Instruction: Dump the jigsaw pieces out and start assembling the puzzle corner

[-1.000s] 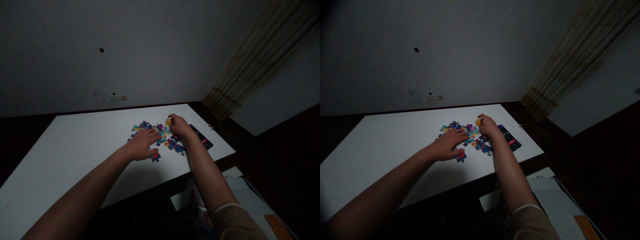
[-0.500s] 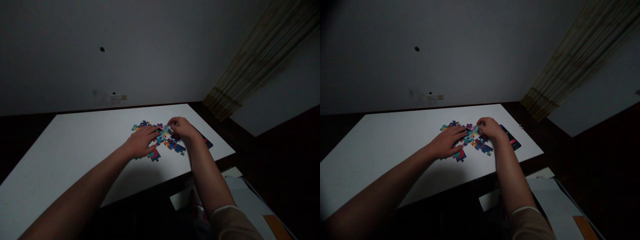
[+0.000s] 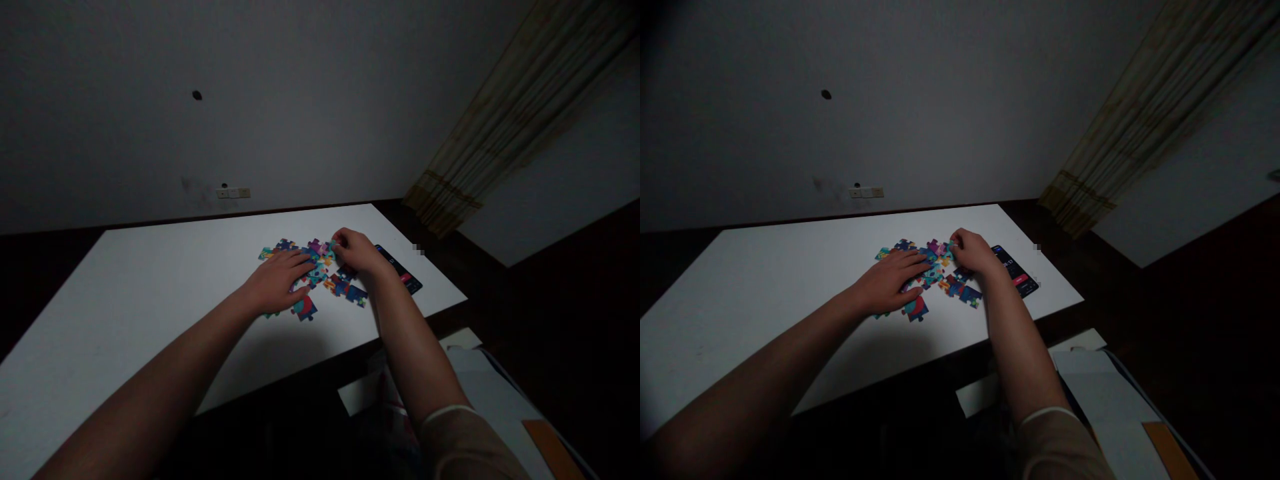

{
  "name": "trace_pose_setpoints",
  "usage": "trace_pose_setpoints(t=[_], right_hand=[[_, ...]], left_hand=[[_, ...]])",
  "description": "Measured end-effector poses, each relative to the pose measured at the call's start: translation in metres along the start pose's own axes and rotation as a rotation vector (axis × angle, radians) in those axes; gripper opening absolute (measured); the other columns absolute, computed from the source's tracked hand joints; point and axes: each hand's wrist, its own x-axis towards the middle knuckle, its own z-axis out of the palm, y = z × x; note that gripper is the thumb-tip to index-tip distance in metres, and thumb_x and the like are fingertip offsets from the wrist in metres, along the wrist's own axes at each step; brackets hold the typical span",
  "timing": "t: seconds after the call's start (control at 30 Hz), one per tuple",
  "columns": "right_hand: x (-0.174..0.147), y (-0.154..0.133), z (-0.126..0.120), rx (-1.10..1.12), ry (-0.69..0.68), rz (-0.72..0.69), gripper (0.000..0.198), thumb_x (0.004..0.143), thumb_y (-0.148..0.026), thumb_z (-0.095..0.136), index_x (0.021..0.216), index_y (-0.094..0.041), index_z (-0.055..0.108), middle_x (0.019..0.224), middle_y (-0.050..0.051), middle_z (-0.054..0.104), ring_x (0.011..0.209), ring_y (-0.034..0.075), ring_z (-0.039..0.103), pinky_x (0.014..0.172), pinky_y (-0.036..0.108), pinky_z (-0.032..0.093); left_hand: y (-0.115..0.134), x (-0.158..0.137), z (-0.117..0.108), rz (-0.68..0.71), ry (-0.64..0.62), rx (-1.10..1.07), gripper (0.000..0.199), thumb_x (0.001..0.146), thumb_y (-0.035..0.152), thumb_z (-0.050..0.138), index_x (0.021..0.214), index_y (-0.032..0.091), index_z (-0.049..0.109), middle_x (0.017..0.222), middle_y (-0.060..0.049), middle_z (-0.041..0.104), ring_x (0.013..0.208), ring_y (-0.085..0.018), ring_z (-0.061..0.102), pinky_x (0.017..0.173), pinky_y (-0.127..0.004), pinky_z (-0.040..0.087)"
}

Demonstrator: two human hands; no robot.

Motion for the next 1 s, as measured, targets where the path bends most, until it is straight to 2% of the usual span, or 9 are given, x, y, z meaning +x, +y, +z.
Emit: trace_pose_setpoints(t=[0.1,0.2,0.27,0.37,0.43,0.5,0.6,0.8,1.0], right_hand=[[0.002,0.004,-0.002,-0.107,0.097,0.125,0.023,0.086,-0.027,0.052,0.106,-0.021,0.062,0.097,0.010,0.067,0.085,0.024,0.059,0.072,0.034,0.043],[0.001,0.004,-0.005,-0.281,0.124,0.176,0.029,0.084,-0.028,0.055,0.111,-0.019,0.063,0.108,0.014,0.065,0.100,0.029,0.056,0.084,0.038,0.042],[-0.001,0.001,-0.007,-0.336,0.101,0.129,0.030,0.083,-0.026,0.055,0.111,-0.021,0.064,0.112,0.013,0.063,0.108,0.029,0.052,0.092,0.038,0.040],[-0.003,-0.002,-0.009,-0.317,-0.033,-0.012,0.027,0.082,-0.031,0.058,0.107,-0.025,0.067,0.115,0.008,0.062,0.111,0.028,0.050,0.097,0.037,0.037],[-0.004,-0.001,-0.009,-0.298,-0.119,-0.079,0.034,0.078,-0.041,0.064,0.110,-0.028,0.067,0.119,0.007,0.059,0.113,0.029,0.048,0.099,0.040,0.037],[-0.004,0.001,-0.007,-0.291,-0.153,-0.087,0.044,0.075,-0.047,0.067,0.115,-0.029,0.064,0.122,0.008,0.057,0.114,0.031,0.046,0.100,0.043,0.037],[-0.003,0.005,-0.004,-0.280,-0.151,-0.084,0.041,0.076,-0.044,0.066,0.114,-0.029,0.063,0.121,0.009,0.056,0.114,0.031,0.046,0.100,0.045,0.037],[0.000,0.007,0.003,-0.247,-0.143,-0.053,0.029,0.071,-0.032,0.068,0.099,-0.024,0.064,0.110,0.010,0.057,0.107,0.029,0.048,0.094,0.043,0.042],[-0.002,0.010,0.001,-0.246,-0.111,-0.105,0.037,0.075,-0.045,0.067,0.109,-0.029,0.064,0.119,0.009,0.055,0.113,0.032,0.045,0.098,0.050,0.038]], left_hand=[[0.000,0.000,0.000,0.008,-0.001,0.028,0.048,0.085,0.043,0.054,0.132,0.030,0.050,0.139,-0.006,0.049,0.130,-0.029,0.041,0.108,-0.051,0.029],[0.002,0.000,-0.003,0.021,0.012,0.060,0.045,0.084,0.041,0.054,0.127,0.028,0.054,0.135,-0.007,0.052,0.125,-0.029,0.046,0.106,-0.050,0.032],[0.004,0.000,-0.005,0.021,0.019,0.073,0.043,0.084,0.039,0.055,0.125,0.027,0.055,0.132,-0.008,0.053,0.122,-0.029,0.048,0.104,-0.049,0.034],[0.005,0.000,-0.007,0.010,0.024,0.077,0.041,0.083,0.038,0.055,0.122,0.025,0.057,0.130,-0.008,0.054,0.118,-0.028,0.050,0.101,-0.048,0.037],[0.005,0.000,-0.008,0.002,0.028,0.070,0.039,0.083,0.037,0.055,0.120,0.025,0.058,0.128,-0.008,0.055,0.117,-0.027,0.051,0.100,-0.048,0.039],[0.002,0.000,-0.008,-0.006,0.035,0.058,0.037,0.084,0.036,0.054,0.118,0.024,0.059,0.128,-0.007,0.055,0.117,-0.027,0.051,0.100,-0.047,0.040],[-0.003,-0.002,-0.006,-0.035,0.063,0.047,0.035,0.084,0.034,0.052,0.117,0.025,0.059,0.131,-0.006,0.054,0.121,-0.026,0.049,0.103,-0.046,0.039],[-0.012,-0.004,-0.006,-0.135,0.115,0.032,0.040,0.080,0.029,0.054,0.120,0.028,0.056,0.137,-0.002,0.052,0.125,-0.025,0.046,0.107,-0.048,0.036],[-0.014,-0.005,-0.011,-0.247,0.157,0.037,0.042,0.078,0.026,0.052,0.120,0.028,0.054,0.132,-0.002,0.056,0.122,-0.024,0.050,0.105,-0.045,0.039]])
